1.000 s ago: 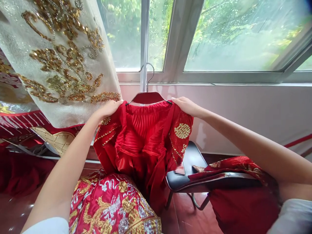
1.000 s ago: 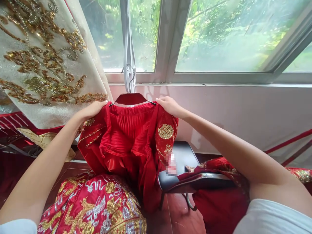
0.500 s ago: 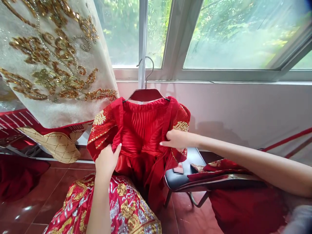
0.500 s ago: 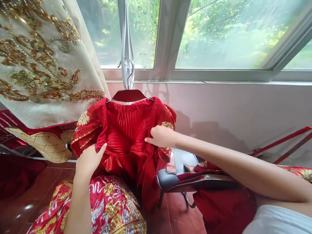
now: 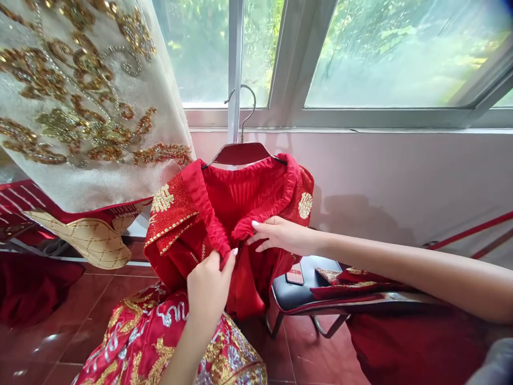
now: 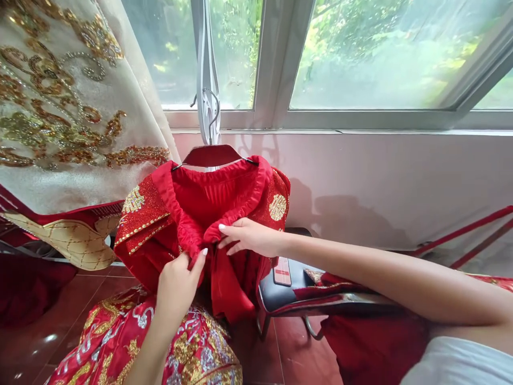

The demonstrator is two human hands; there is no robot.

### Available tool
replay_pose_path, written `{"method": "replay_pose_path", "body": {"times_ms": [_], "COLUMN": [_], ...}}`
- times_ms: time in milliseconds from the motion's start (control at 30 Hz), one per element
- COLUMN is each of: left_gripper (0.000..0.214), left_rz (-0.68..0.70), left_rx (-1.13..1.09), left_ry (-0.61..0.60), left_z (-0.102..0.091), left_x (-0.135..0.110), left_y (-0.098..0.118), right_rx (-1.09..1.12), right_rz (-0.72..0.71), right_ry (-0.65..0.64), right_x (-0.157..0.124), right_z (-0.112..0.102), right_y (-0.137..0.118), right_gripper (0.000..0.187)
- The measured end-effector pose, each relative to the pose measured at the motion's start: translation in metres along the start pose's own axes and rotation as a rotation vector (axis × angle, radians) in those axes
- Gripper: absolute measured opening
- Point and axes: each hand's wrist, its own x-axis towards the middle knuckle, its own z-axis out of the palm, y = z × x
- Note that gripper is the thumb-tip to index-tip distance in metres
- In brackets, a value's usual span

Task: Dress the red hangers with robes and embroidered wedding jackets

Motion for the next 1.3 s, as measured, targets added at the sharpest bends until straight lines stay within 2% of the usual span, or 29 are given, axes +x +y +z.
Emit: {"method": "replay_pose_path", "body": {"times_ms": [67, 133, 167, 233, 300, 333, 400, 500, 567, 700, 833, 933, 1000, 1067, 1133, 1200, 1300], "left_gripper": [0.042, 0.04, 0.038, 0.032, 0.026, 0.026, 0.031, 0.037, 0.039, 0.042, 0.042, 0.039, 0.035, 0.03, 0.026, 0.025, 0.032], "left_rz": [-0.015, -0.009, 0.008, 0.062, 0.126, 0.152, 0.192, 0.235, 0.247, 0.211, 0.104, 0.098, 0.13, 0.177, 0.197, 0.187, 0.158], "left_rx": [0.079, 0.101, 0.101, 0.098, 0.099, 0.104, 0.121, 0.122, 0.073, -0.167, -0.428, -0.625, -0.677, -0.618, -0.472, -0.289, -0.057], "left_ry": [0.083, 0.072, 0.007, -0.212, -0.416, -0.475, -0.516, -0.489, -0.461, -0.401, -0.261, -0.141, -0.044, 0.056, 0.1, 0.051, -0.08], "left_z": [-0.009, -0.026, -0.034, -0.039, -0.028, -0.017, 0.008, 0.037, 0.042, 0.037, 0.032, 0.026, 0.019, 0.011, 0.002, -0.005, -0.007], "left_x": [-0.007, -0.013, -0.016, -0.02, -0.022, -0.023, -0.025, -0.026, -0.024, -0.014, -0.007, -0.012, -0.015, -0.012, -0.003, 0.009, 0.02], "left_y": [-0.003, 0.003, 0.01, 0.029, 0.045, 0.05, 0.054, 0.049, 0.042, 0.022, 0.002, 0.0, 0.008, 0.02, 0.032, 0.04, 0.037], "right_rx": [0.074, 0.146, 0.171, 0.2, 0.207, 0.197, 0.131, -0.026, -0.093, -0.092, -0.067, -0.089, -0.128, -0.179, -0.235, -0.293, -0.403], "right_rz": [0.009, 0.057, 0.081, 0.118, 0.143, 0.154, 0.175, 0.164, 0.139, 0.114, 0.11, 0.086, 0.049, 0.037, 0.057, 0.069, 0.063], "right_ry": [0.024, 0.017, 0.009, 0.006, 0.036, 0.061, 0.075, -0.029, -0.064, 0.03, 0.171, 0.215, 0.171, 0.082, 0.007, -0.009, 0.035], "right_x": [0.0, 0.002, 0.002, 0.003, 0.002, 0.002, 0.002, 0.002, 0.003, 0.0, -0.006, -0.008, -0.009, -0.008, -0.006, -0.005, -0.004], "right_z": [0.001, 0.002, 0.003, 0.007, 0.011, 0.012, 0.013, 0.011, 0.01, 0.01, 0.008, 0.008, 0.01, 0.01, 0.01, 0.008, 0.006], "right_y": [0.001, 0.002, 0.002, 0.004, 0.008, 0.01, 0.016, 0.021, 0.021, 0.01, 0.004, 0.007, 0.011, 0.015, 0.018, 0.019, 0.016], "right_gripper": [0.033, 0.033, 0.033, 0.034, 0.032, 0.03, 0.022, 0.023, 0.024, 0.021, 0.032, 0.041, 0.043, 0.039, 0.029, 0.017, 0.013]}}
